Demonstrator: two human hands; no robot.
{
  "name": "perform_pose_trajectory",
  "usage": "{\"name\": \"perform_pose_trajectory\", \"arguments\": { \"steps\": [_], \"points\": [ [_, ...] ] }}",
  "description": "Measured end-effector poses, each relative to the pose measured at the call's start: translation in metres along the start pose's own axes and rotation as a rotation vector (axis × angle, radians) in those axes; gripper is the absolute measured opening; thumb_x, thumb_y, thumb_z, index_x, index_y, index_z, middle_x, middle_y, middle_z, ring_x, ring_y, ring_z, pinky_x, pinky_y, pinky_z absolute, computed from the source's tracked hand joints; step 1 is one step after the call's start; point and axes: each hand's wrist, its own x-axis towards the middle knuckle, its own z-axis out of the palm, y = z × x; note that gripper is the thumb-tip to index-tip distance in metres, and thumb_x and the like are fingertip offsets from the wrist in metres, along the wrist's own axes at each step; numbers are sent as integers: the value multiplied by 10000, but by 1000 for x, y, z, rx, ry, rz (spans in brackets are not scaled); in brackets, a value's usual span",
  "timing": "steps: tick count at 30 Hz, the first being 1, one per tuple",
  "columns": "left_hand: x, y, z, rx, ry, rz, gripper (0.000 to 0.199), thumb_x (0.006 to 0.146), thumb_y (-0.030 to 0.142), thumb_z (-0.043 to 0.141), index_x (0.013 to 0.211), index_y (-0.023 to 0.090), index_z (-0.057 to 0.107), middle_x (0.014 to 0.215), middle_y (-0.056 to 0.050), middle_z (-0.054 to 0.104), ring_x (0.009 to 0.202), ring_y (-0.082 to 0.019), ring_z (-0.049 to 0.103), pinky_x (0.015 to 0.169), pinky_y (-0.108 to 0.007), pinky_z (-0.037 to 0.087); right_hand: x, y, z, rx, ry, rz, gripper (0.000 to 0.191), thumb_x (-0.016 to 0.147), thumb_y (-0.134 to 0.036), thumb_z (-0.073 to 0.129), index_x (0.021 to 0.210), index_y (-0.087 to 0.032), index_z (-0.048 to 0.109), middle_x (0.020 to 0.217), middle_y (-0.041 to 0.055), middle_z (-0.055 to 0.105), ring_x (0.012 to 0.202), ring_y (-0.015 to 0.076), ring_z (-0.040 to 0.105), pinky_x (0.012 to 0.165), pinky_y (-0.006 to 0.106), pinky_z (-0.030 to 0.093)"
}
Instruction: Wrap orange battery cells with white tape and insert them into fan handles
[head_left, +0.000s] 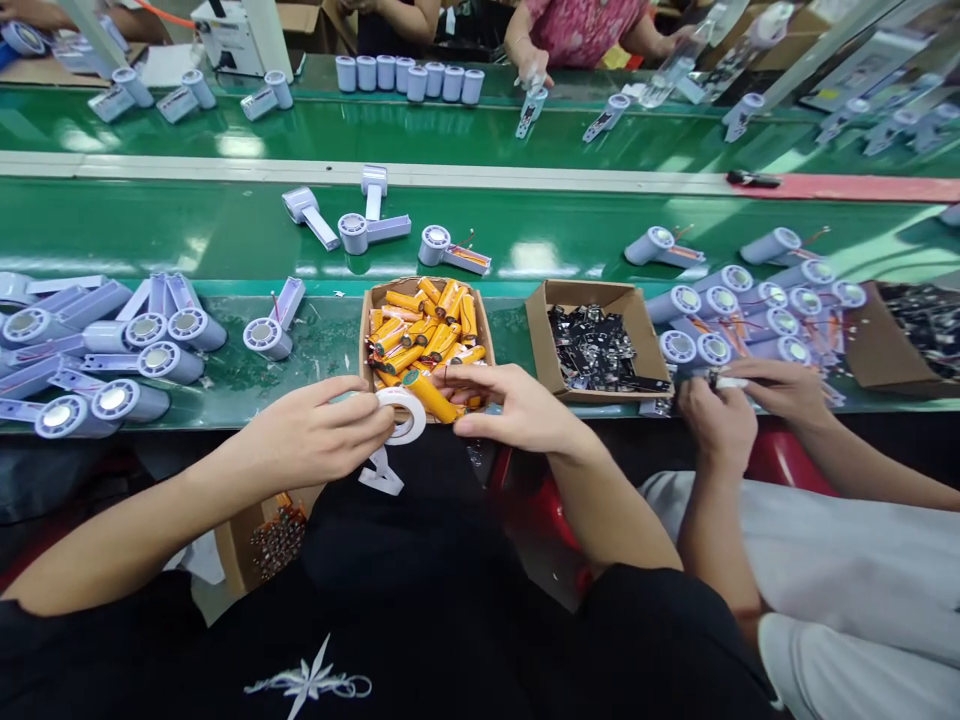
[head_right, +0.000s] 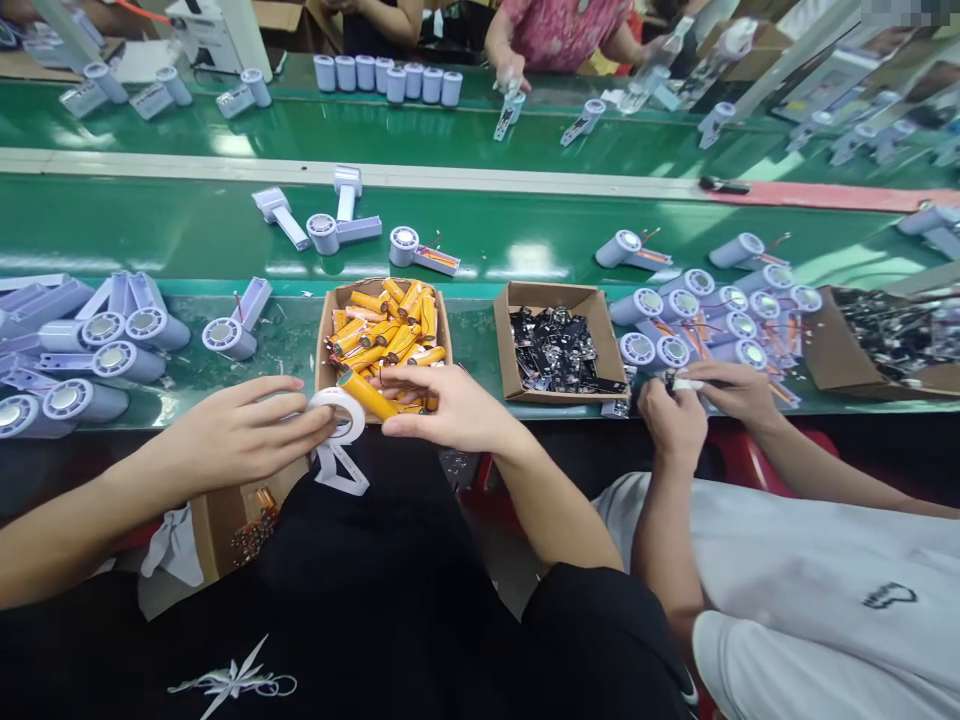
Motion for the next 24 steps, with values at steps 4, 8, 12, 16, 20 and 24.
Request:
{"name": "perform_pose_trajectory", "arguments": {
  "steps": [4, 8, 12, 16, 20, 24],
  "points": [
    [7, 1, 7, 18, -28, 45, 252, 1024, 81, 640, 1091, 243, 822, 1225, -20, 794, 1100, -179, 656, 1098, -347, 567, 14, -8, 8, -43, -21, -6, 537, 835, -423, 930, 1312, -199, 830, 1143, 61, 874, 1036, 261, 835, 983, 384, 676],
    [17, 1, 8, -68, -137, 47, 316, 976, 26, 660, 1068, 278, 827, 1147, -16, 789, 1133, -190, 646, 1085, -340, 557, 26, -12, -2, -57, -112, 31, 459, 838, -371, 913, 1245, -167, 851, 915, 16, 865, 893, 232, 820, 897, 359, 684],
    [28, -3, 0, 7, -120, 30, 323, 973, 0, 633, 1033, 252, 827, 1029, -41, 768, 1067, -208, 649, 989, -345, 567, 34, -6, 5, 153, 79, 89, 500, 688, -373, 1013, 1114, -162, 860, 971, 46, 866, 956, 273, 834, 922, 406, 701],
    [39, 2, 1, 194, 35, -49, 245, 1039, 57, 600, 985, 175, 808, 927, -61, 741, 895, -212, 631, 837, -354, 553, 37, 9, 55, 549, 612, 1, 655, 707, -498, 1007, 1242, -199, 774, 1183, 108, 857, 1097, 284, 833, 945, 417, 713],
    [48, 25, 21, 183, 156, -234, 213, 1048, 79, 610, 918, 118, 774, 779, -55, 674, 787, -207, 592, 711, -352, 502, 40, 21, 87, 720, 881, -58, 658, 744, -511, 985, 1268, -227, 707, 1159, 98, 864, 1058, 272, 850, 948, 430, 722],
    [50, 39, 37, 59, 296, -391, 143, 1069, 133, 642, 1099, 108, 780, 818, -50, 718, 802, -208, 593, 698, -357, 493, 40, 21, 66, 712, 853, -72, 657, 637, -426, 1055, 1170, -219, 731, 1079, 86, 872, 1023, 288, 855, 957, 448, 722]
  ]
}}
